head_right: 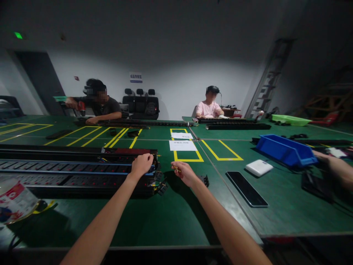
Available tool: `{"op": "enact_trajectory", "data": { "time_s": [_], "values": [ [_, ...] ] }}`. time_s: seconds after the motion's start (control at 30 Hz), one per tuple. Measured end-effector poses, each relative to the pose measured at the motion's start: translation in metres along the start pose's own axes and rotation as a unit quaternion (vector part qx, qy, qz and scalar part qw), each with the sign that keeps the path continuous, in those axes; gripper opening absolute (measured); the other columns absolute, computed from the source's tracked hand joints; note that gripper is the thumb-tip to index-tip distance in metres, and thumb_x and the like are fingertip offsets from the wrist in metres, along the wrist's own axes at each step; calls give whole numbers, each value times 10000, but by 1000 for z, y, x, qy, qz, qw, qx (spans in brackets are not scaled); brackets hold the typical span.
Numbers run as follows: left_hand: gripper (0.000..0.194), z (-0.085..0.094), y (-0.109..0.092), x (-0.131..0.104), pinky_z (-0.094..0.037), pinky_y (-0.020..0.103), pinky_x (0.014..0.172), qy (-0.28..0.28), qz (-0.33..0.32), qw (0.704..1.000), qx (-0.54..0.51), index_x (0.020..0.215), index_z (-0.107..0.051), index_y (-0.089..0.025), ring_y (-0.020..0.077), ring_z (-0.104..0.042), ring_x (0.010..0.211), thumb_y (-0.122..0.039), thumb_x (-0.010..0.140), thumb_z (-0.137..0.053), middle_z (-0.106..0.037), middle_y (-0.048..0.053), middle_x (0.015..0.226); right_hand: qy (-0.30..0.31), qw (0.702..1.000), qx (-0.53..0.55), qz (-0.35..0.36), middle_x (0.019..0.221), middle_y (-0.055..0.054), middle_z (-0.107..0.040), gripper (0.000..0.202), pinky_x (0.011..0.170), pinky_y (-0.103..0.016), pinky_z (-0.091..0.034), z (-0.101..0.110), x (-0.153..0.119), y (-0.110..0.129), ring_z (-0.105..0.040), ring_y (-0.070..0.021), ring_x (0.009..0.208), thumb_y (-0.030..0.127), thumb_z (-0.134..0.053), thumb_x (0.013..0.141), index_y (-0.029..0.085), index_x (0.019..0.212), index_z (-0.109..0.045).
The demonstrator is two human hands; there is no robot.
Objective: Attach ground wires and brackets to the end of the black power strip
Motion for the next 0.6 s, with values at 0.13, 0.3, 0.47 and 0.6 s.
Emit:
{"op": "enact_trajectory", "data": {
  "time_s": [0.13,0.3,0.47,0.6],
  "values": [
    [455,1,-1,0,-525,377,824,-1,3,1000,1,938,-731,-221,284,-707,937,-402,983,-317,-744,134,995,2,1000,2,2,733,-27,-668,79,423,-129,-449,-2,-2,1,-547,-58,515,152,-744,787,140,864,-733],
    [462,0,0,-1,-520,367,843,5,9,1000,2,956,-738,-216,274,-704,948,-415,985,-321,-745,132,999,5,1000,2,1,743,-32,-676,70,451,-137,-475,-2,-3,2,-557,-62,525,150,-748,790,144,857,-732],
    [458,2,-1,-1,-523,368,824,-1,3,1000,-1,933,-732,-217,279,-705,936,-402,983,-316,-743,125,978,5,1000,0,0,750,-32,-679,42,461,-132,-482,-3,-3,2,-550,-53,521,152,-740,805,142,845,-733],
    [452,2,-1,-2,-521,374,827,0,3,1000,-4,923,-731,-221,281,-703,938,-410,979,-324,-743,123,977,8,1000,1,-1,756,-35,-681,28,460,-127,-486,-4,-4,2,-554,-52,526,142,-721,820,138,843,-736]
  ]
}}
Point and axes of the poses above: each hand's wrist, its own x-axis towards the middle knuckle, its own z-axis out of the back of the hand, y = z × x, the point moved 10 cm from there along x, towards the middle knuckle
